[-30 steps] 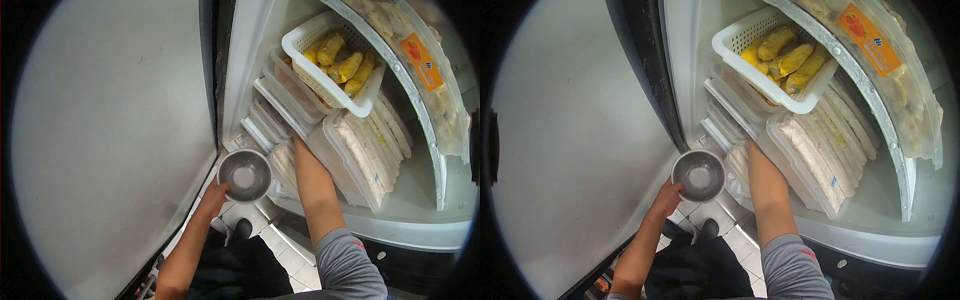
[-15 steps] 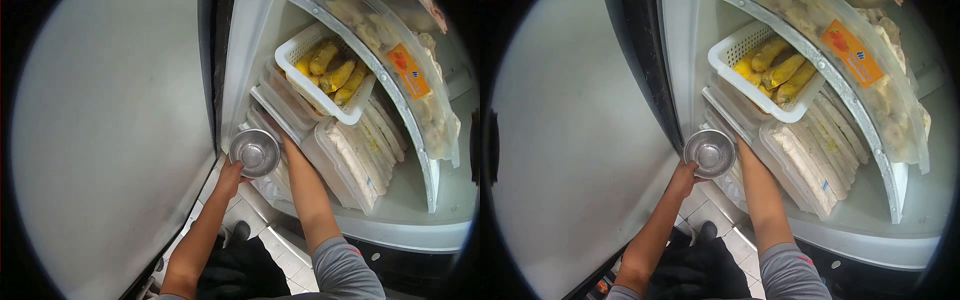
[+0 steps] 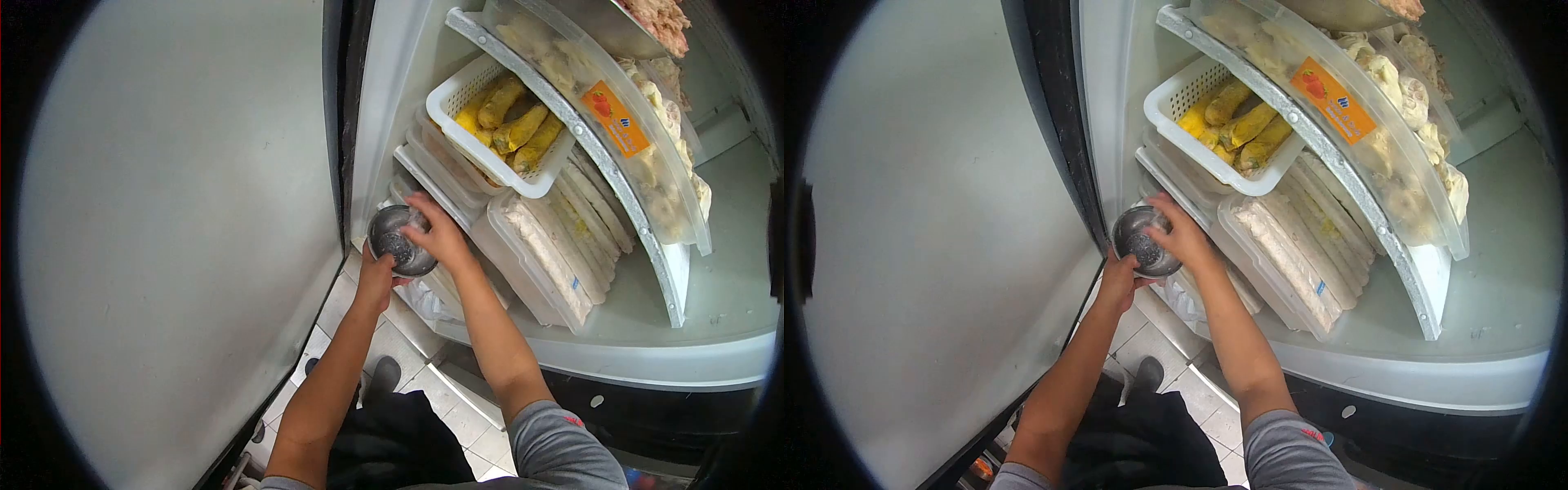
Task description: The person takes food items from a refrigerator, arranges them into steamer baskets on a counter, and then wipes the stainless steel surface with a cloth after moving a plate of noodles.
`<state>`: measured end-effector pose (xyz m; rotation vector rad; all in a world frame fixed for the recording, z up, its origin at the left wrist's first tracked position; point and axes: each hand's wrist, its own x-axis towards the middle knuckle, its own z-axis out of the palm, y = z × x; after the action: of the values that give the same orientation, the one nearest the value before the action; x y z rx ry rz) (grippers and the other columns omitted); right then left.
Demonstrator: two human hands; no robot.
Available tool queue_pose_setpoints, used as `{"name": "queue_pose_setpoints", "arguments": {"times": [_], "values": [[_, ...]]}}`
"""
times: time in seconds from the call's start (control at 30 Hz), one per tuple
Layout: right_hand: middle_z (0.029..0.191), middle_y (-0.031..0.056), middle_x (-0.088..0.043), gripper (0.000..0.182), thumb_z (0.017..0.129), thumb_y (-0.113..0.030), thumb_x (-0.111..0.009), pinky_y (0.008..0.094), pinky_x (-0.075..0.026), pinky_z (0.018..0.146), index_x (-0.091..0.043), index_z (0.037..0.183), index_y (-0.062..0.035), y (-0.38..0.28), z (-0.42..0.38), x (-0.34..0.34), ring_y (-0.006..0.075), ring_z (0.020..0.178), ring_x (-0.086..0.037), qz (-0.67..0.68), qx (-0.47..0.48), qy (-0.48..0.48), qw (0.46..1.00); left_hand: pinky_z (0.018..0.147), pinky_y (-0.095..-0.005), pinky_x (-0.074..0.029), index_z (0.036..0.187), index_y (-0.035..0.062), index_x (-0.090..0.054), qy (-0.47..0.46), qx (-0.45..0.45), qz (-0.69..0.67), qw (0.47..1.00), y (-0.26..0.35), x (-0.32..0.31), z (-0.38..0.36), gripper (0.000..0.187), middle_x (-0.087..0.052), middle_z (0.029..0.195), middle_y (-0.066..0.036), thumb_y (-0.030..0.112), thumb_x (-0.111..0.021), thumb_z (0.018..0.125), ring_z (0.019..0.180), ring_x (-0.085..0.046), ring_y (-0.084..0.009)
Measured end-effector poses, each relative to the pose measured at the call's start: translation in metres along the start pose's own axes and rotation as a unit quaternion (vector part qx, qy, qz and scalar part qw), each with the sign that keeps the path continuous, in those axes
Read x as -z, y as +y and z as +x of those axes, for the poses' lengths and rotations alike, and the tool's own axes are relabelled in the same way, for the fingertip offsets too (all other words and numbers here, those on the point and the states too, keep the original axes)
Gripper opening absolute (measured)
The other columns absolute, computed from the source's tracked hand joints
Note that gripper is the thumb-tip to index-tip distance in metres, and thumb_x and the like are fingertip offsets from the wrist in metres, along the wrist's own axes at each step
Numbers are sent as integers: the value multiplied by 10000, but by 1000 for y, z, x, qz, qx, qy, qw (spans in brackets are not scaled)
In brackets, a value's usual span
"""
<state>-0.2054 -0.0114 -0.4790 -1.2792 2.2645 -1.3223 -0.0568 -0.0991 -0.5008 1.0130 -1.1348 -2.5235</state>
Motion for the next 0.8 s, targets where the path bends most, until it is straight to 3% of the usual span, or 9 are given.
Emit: {"name": "queue_pose_setpoints", "arguments": {"times": [0.03,0.1,0.17,0.23,0.27,0.37,0.53,0.8], "values": [[1343,150,-548,545,788,-195,-767,358,-358,1089,-589,1292,-88,-15,-5,2,289,1301,-477,0,-1,1,1000,683,-379,-621,1437,123,-265,-12,1,-2,1000,0,1,1,665,-553,1225,-154,-2,-448,811,942,-676,-261],[1390,153,-517,583,789,-218,-777,381,-349,1105,-572,1321,-97,-38,-14,5,304,1326,-456,-146,100,-25,984,677,-380,-622,1440,131,-263,-24,4,-3,1000,-2,6,3,677,-552,1227,-153,-7,-445,803,939,-677,-259],[1388,145,-525,540,834,-230,-736,379,-341,1110,-566,1329,-99,-27,-20,2,316,1319,-463,-93,93,-5,991,667,-383,-616,1441,129,-265,-37,4,-7,999,-5,13,4,680,-546,1238,-153,-6,-439,798,955,-672,-261],[1349,168,-555,461,904,-279,-656,380,-342,1107,-574,1324,-106,-13,-16,4,347,1302,-474,77,-104,72,989,689,-402,-612,1437,119,-268,-18,25,0,1000,0,15,1,676,-540,1244,-156,-17,-430,795,979,-663,-266],[1430,166,-490,459,962,-343,-555,396,-320,1116,-545,1355,-107,20,-10,0,315,1346,-430,-46,-151,75,985,669,-396,-611,1433,123,-280,-16,29,-24,999,-7,23,7,682,-548,1222,-156,-21,-441,786,968,-661,-268],[1444,185,-469,524,955,-422,-534,402,-286,1140,-531,1368,-98,108,10,-1,328,1361,-406,-222,-255,111,935,692,-403,-601,1417,118,-312,-8,31,-55,998,-14,34,6,665,-557,1204,-154,-27,-448,782,978,-650,-270],[1445,186,-467,532,952,-429,-535,402,-284,1141,-530,1369,-98,137,33,37,330,1362,-403,-283,-282,149,905,765,-423,-582,1366,91,-379,-11,17,-68,997,-12,54,-1,586,-564,1206,-140,-32,-441,796,1003,-635,-263],[1446,189,-464,545,948,-440,-538,402,-280,1143,-527,1371,-96,150,46,27,334,1364,-400,-292,-254,188,903,764,-424,-579,1384,102,-394,15,18,-81,996,-21,68,-2,601,-571,1184,-115,-44,-439,802,969,-630,-243]]}}
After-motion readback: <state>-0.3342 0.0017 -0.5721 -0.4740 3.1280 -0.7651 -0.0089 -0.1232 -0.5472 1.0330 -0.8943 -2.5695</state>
